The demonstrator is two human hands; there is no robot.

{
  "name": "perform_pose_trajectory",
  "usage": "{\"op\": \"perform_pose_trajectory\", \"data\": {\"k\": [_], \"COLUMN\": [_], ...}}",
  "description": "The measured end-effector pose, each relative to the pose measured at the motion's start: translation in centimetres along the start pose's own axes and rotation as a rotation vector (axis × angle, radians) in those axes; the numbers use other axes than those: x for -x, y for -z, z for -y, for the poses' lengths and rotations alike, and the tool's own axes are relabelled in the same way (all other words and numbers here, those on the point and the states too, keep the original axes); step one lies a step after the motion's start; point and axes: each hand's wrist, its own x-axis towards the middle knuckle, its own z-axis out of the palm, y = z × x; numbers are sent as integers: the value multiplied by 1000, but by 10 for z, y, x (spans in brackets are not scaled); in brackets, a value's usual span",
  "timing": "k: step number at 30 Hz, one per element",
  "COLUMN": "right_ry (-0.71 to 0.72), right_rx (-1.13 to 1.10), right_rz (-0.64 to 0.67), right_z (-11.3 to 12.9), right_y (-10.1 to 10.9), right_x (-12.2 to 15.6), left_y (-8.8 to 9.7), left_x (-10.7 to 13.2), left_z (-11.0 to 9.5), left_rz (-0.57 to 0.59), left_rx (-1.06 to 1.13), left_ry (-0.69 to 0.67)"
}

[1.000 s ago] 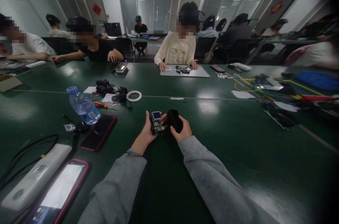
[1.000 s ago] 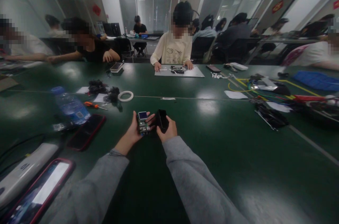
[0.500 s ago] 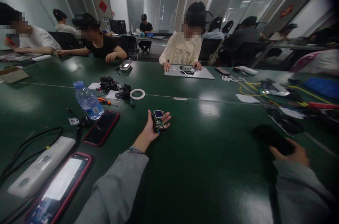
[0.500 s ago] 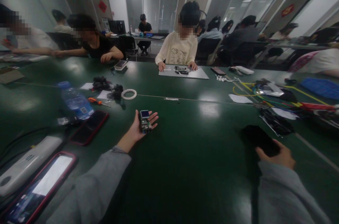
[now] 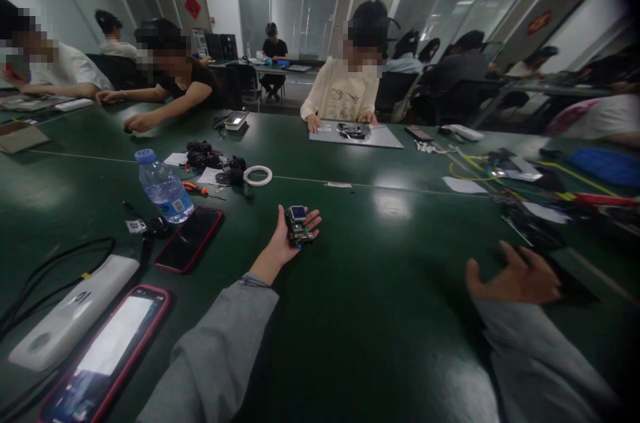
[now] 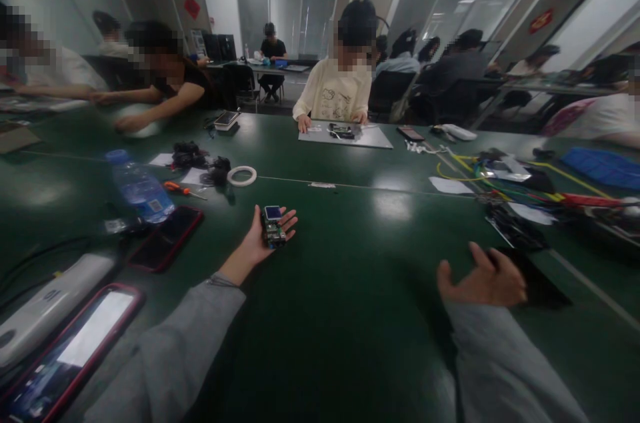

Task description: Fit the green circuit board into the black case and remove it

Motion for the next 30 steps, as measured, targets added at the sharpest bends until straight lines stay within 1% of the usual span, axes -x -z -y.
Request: {"op": "perform_pose_trajectory", "data": {"k": [1, 3, 6, 7, 8, 9, 10, 11, 12, 14, 17, 18, 20, 24, 26, 27, 30], "right_ry": [90, 256, 435, 497, 549, 584, 610, 610, 594, 539, 431, 393, 304, 123, -17, -119, -505], "right_rx": [-36, -172, -467, -561, -639, -690, -720, -729, -725, -712, -756, -789, -869, -1020, -1036, -1027, -1022], "right_rz": [25, 23, 99, 155, 203, 249, 288, 322, 349, 395, 425, 425, 402, 295, 261, 274, 414], "right_z": [24, 87, 194, 226, 254, 276, 293, 305, 311, 314, 305, 301, 296, 286, 279, 274, 259], "right_y": [-2, 3, 26, 34, 40, 44, 46, 45, 42, 31, 14, 9, 4, -4, -9, -13, -23], "right_x": [6, 18, 37, 42, 47, 51, 55, 57, 59, 60, 56, 54, 50, 43, 41, 41, 37], "left_y": [0, 0, 2, 2, 3, 3, 3, 3, 2, -1, -13, -19, -32, -61, -73, -77, -83], "left_x": [0, -1, -2, -3, -3, -3, -3, -2, -1, 1, 6, 8, 13, 24, 29, 30, 32], "left_z": [0, 0, 1, 1, 1, 1, 1, 0, 0, -1, -3, -3, -2, 2, 4, 5, 9], "left_rz": [-1, -7, -20, -21, -20, -16, -10, -2, 1, -12, -46, -50, -9, 96, 133, 146, 194], "left_rx": [-2, -9, -27, -35, -42, -49, -55, -61, -67, -81, -98, -98, -92, -117, -154, -184, -264], "left_ry": [0, 2, -3, -5, -5, -2, 3, 8, 14, 26, 17, -10, -46, -22, 5, 20, 78]}}
